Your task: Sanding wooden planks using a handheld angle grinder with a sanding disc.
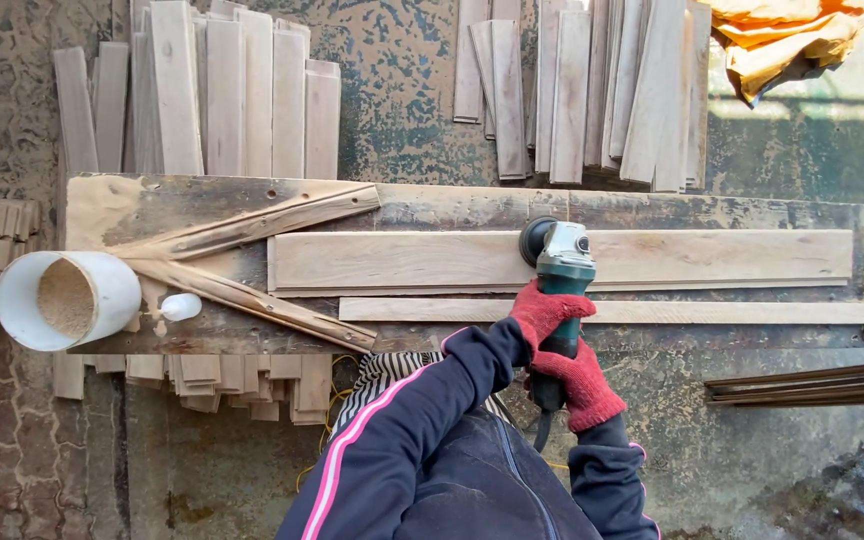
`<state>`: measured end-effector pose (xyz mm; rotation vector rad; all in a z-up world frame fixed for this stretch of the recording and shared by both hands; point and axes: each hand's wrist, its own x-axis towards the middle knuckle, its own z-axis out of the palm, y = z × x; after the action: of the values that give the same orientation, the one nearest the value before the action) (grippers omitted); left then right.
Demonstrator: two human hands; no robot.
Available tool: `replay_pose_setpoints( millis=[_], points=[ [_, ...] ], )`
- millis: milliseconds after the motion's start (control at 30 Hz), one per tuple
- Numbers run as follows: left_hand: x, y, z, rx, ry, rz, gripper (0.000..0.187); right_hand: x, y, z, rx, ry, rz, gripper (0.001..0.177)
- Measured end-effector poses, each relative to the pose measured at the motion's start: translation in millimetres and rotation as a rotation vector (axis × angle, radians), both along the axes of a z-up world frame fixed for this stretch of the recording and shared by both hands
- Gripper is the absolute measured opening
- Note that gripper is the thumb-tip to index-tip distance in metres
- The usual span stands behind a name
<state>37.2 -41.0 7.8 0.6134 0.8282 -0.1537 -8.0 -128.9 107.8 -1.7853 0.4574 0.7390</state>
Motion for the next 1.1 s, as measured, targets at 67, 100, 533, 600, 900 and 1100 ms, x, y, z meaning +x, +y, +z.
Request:
replay_pose_setpoints(
  millis=[67,100,533,600,900,1100],
  points=[
    [-6,6,2,0.016,0.01,0.005,0.071,-1,-4,-18,0.031,0.028,0.008,0.048],
    [-9,11,4,0.029,0.018,0.006,0.07,-1,-5,-26,0.058,0.054,0.011,0.048],
    [-112,156,14,-0.03,0.13,0.359,0.048,-41,137,5,-0.011,0.139,0.489,0.058],
    [-130,179,9,-0.021,0.178,0.397,0.055,-50,166,14,-0.053,0.129,0.647,0.057],
    [-196,258,23,-0.019,0.239,0.57,0.063,-89,241,10,0.015,0.117,0.901,0.065],
    [-181,238,12,-0.05,0.247,0.477,0.07,-78,216,7,-0.016,0.118,0.858,0.069]
  ],
)
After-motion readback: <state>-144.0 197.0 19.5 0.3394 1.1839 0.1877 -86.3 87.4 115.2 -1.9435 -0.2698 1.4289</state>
